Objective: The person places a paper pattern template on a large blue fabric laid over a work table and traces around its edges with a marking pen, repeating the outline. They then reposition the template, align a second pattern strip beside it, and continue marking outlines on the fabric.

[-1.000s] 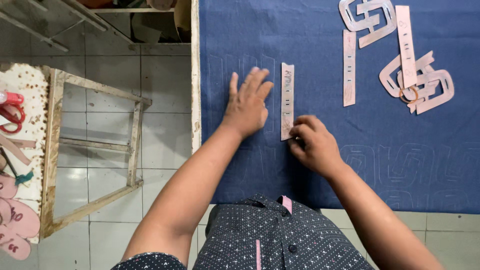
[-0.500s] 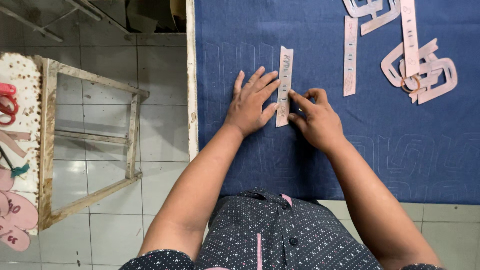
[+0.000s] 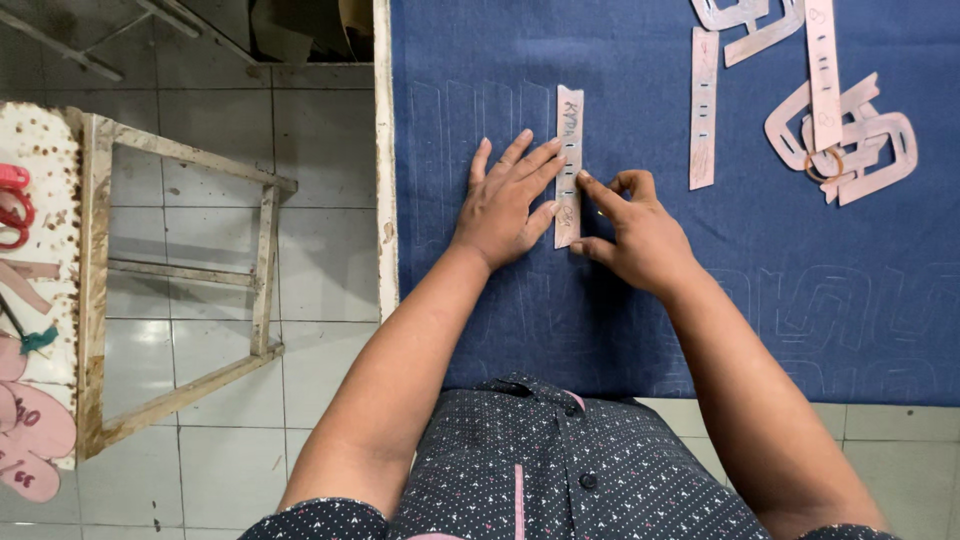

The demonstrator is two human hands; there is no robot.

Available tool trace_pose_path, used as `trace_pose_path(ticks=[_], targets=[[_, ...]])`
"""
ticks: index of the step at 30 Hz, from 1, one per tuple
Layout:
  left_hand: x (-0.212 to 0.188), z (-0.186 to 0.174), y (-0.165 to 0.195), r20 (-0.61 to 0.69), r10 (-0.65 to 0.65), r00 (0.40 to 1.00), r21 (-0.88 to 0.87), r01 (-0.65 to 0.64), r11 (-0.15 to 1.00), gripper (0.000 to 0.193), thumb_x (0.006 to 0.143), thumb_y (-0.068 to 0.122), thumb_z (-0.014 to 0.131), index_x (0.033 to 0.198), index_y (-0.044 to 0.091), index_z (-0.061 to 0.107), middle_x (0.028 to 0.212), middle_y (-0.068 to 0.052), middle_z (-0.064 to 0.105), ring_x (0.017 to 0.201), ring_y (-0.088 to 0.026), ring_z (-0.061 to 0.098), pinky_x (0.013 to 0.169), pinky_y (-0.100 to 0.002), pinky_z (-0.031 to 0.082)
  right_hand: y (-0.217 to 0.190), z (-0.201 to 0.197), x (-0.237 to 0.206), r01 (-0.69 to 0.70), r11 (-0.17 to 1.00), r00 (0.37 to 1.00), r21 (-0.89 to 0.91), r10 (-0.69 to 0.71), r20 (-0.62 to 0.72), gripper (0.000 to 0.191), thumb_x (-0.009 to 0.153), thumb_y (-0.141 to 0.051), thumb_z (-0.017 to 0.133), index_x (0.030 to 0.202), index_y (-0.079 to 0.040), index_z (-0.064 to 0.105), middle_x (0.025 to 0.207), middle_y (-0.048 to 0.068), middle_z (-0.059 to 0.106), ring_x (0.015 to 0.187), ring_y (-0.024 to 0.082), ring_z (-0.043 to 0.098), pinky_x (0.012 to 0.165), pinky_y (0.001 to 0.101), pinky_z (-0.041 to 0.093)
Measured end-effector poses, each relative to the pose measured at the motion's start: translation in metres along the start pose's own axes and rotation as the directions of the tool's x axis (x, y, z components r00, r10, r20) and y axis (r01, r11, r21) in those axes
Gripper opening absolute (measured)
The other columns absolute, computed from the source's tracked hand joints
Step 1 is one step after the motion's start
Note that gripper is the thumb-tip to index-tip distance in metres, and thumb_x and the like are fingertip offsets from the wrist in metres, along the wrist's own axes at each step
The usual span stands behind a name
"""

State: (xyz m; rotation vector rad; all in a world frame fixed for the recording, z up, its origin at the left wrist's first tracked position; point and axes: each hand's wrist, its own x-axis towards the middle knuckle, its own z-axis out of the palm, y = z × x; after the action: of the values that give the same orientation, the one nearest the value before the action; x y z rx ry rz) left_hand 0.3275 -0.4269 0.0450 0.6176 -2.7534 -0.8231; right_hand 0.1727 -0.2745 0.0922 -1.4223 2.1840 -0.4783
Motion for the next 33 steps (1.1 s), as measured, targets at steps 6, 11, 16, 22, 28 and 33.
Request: trace_pose_path(ticks=[6,11,16,22,28,33], targets=[[0.0,0.0,0.002,0.043,-0.023,0.999,0.0,0.023,1.0,0.058,0.093,0.03,0.068,0.148,0.022,0.054,0.161,0.007,0.041,0.155,-0.023,0.027,0.127,-0.059,0.006,-0.005,-0.003,0.0,-0.062,0.998,0.997,-0.016,0.062,0.035,0.088,0.073,-0.034,0.088,0.152,-0.025,0.05,0.134,0.017,0.049,0.106,0.036,0.065,0.085,0.0442,0.056],[0.001,0.0,0.003,0.058,-0.025,0.998,0.024,0.023,0.999,0.058,0.093,0.03,0.067,0.149,0.022,0.054,0.162,0.008,0.04,0.155,-0.023,0.027,0.127,-0.059,0.005,-0.004,-0.003,0.0,-0.066,0.998,0.997,-0.007,0.066,0.039,0.088,0.072,-0.034,0.088,0.151,-0.025,0.05,0.134,0.017,0.049,0.106,0.036,0.065,0.085,0.0446,0.056],[0.0,-0.002,0.003,0.048,-0.01,0.999,0.015,0.009,1.0,0.06,0.092,0.031,0.07,0.149,0.021,0.054,0.162,0.007,0.04,0.155,-0.023,0.027,0.127,-0.059,0.007,0.001,-0.003,-0.001,-0.03,0.999,0.999,0.011,0.03,0.042,0.086,0.076,-0.03,0.086,0.153,-0.023,0.049,0.133,0.018,0.05,0.105,0.037,0.064,0.087,0.0442,0.055],[0.0,-0.004,0.002,0.059,-0.012,0.998,-0.003,0.012,1.0,0.063,0.089,0.031,0.073,0.148,0.022,0.055,0.162,0.007,0.041,0.155,-0.024,0.028,0.126,-0.06,0.007,0.005,-0.001,-0.001,0.014,1.0,1.0,0.019,-0.014,0.02,0.085,0.076,-0.028,0.086,0.153,-0.022,0.05,0.13,0.019,0.051,0.105,0.038,0.063,0.086,0.0442,0.055],[0.0,-0.008,0.006,0.056,-0.007,0.998,-0.012,0.008,1.0,0.059,0.089,0.031,0.073,0.146,0.028,0.058,0.163,0.006,0.04,0.155,-0.025,0.027,0.127,-0.06,0.005,0.0,-0.003,0.0,-0.012,1.0,0.999,0.004,0.012,0.031,0.085,0.076,-0.029,0.086,0.152,-0.023,0.05,0.131,0.019,0.051,0.103,0.038,0.064,0.085,0.0448,0.055],[0.0,-0.015,0.006,0.145,0.006,0.989,-0.016,-0.004,1.0,0.065,0.081,0.043,0.079,0.142,0.032,0.058,0.162,0.002,0.035,0.154,-0.028,0.023,0.125,-0.06,0.002,-0.004,-0.006,0.0,-0.083,0.997,0.994,0.001,0.082,0.07,0.084,0.076,-0.03,0.085,0.152,-0.025,0.049,0.134,0.018,0.049,0.1,0.035,0.066,0.084,0.044,0.056]])
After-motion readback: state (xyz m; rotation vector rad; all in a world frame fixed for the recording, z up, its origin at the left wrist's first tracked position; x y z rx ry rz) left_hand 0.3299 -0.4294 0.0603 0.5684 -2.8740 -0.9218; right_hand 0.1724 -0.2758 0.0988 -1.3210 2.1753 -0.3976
